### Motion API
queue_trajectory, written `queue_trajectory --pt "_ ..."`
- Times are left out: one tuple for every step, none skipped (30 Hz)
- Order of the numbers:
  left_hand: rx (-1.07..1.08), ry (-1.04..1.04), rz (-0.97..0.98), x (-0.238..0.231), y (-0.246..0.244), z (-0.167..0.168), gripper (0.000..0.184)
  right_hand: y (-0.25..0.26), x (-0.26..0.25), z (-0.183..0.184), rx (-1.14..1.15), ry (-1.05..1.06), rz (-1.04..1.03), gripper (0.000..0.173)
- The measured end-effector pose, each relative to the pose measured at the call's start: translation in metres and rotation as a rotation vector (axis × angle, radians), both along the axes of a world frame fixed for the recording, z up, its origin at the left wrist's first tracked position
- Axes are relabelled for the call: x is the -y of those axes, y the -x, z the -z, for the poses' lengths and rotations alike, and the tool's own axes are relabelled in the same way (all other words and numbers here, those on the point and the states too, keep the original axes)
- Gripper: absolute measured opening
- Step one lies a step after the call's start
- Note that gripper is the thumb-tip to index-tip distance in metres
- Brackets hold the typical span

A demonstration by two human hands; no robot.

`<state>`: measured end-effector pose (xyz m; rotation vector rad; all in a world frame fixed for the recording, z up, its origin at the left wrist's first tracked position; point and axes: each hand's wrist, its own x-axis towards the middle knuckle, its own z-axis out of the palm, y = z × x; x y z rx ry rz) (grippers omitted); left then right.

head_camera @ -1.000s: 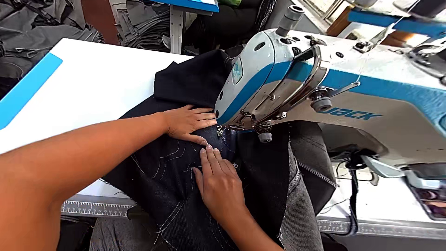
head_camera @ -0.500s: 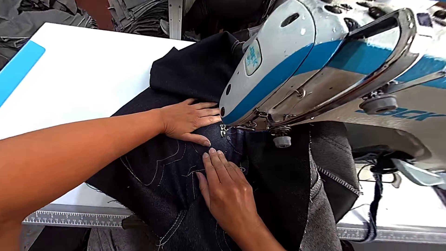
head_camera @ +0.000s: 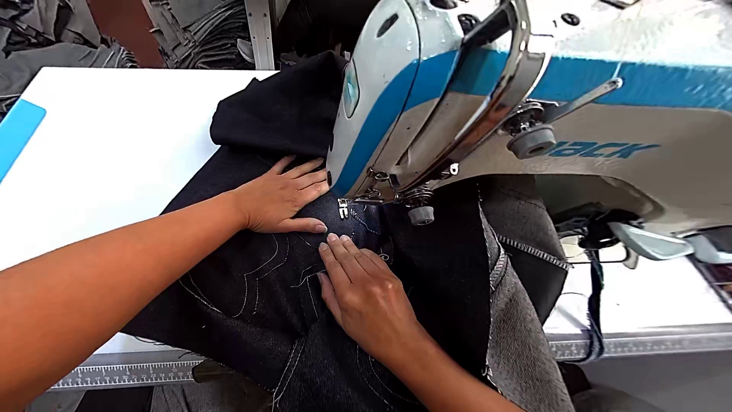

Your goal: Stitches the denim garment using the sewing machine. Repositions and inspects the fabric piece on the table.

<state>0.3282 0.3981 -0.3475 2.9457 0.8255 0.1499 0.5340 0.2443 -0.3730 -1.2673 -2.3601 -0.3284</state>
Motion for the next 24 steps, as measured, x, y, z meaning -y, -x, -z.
queue_trajectory --pt "0.007 0.007 -0.014 0.001 0.0 0.0 0.085 -0.002 -0.002 0.0 -0.004 0.005 -0.011 0.04" --pt "0.01 0.009 -0.028 0.002 0.0 0.0 0.085 -0.003 -0.004 0.0 -0.011 0.009 -0.021 0.04" --pt "0.007 0.01 -0.042 0.002 0.0 0.0 0.085 -0.005 -0.006 0.0 -0.02 0.014 -0.032 0.04" --pt "0.005 0.008 -0.055 0.003 -0.001 -0.001 0.085 -0.007 -0.007 0.0 -0.029 0.015 -0.042 0.04" --pt "0.003 0.002 -0.068 0.004 -0.001 -0.001 0.085 -0.008 -0.009 0.0 -0.039 0.014 -0.052 0.039" --pt "0.001 0.001 -0.086 0.005 -0.001 -0.001 0.086 -0.011 -0.012 0.0 -0.047 0.012 -0.066 0.038" --pt "0.002 0.0 -0.108 0.007 -0.001 -0.001 0.087 -0.014 -0.014 0.0 -0.056 0.011 -0.084 0.038" --pt "0.003 0.003 -0.136 0.009 -0.001 0.0 0.088 -0.018 -0.017 0.0 -0.067 0.009 -0.109 0.037" --pt "0.007 0.009 -0.169 0.013 -0.002 0.001 0.088 -0.023 -0.02 -0.001 -0.074 0.016 -0.135 0.036" --pt "0.007 0.017 -0.207 0.016 -0.003 0.001 0.089 -0.029 -0.023 -0.001 -0.08 0.025 -0.166 0.036" --pt "0.001 0.034 -0.249 0.02 -0.003 0.001 0.09 -0.034 -0.028 0.0 -0.085 0.029 -0.202 0.037" --pt "-0.005 0.053 -0.294 0.023 -0.004 0.001 0.09 -0.04 -0.032 0.0 -0.085 0.03 -0.236 0.037" --pt "-0.01 0.069 -0.333 0.026 -0.005 0.001 0.092 -0.044 -0.036 0.0 -0.082 0.037 -0.261 0.036" --pt "-0.013 0.086 -0.362 0.028 -0.006 0.001 0.092 -0.047 -0.037 -0.003 -0.07 0.057 -0.269 0.036" --pt "-0.024 0.106 -0.381 0.03 -0.007 -0.001 0.093 -0.048 -0.036 -0.009 -0.05 0.092 -0.256 0.035" --pt "-0.045 0.121 -0.386 0.029 -0.008 -0.005 0.093 -0.045 -0.033 -0.018 -0.028 0.128 -0.228 0.034" --pt "-0.078 0.129 -0.374 0.027 -0.008 -0.012 0.093 -0.038 -0.028 -0.028 -0.018 0.162 -0.193 0.032" --pt "-0.12 0.122 -0.337 0.024 -0.008 -0.02 0.092 -0.027 -0.022 -0.036 -0.017 0.192 -0.155 0.032" --pt "-0.143 0.071 -0.267 0.018 -0.008 -0.026 0.089 -0.013 -0.016 -0.042 -0.019 0.219 -0.115 0.034" --pt "-0.139 -0.008 -0.161 0.009 -0.007 -0.031 0.085 0.003 -0.011 -0.044 -0.016 0.251 -0.07 0.038" --pt "-0.112 -0.08 -0.033 -0.001 -0.006 -0.033 0.077 0.02 -0.007 -0.043 -0.01 0.29 -0.025 0.045" --pt "-0.078 -0.116 0.1 -0.012 -0.006 -0.033 0.071 0.036 -0.003 -0.04 -0.003 0.322 0.017 0.054" --pt "-0.053 -0.127 0.214 -0.021 -0.008 -0.031 0.067 0.05 0.0 -0.035 0.018 0.345 0.059 0.064" --pt "-0.031 -0.119 0.3 -0.027 -0.009 -0.026 0.065 0.06 0.004 -0.03 0.051 0.357 0.096 0.071"
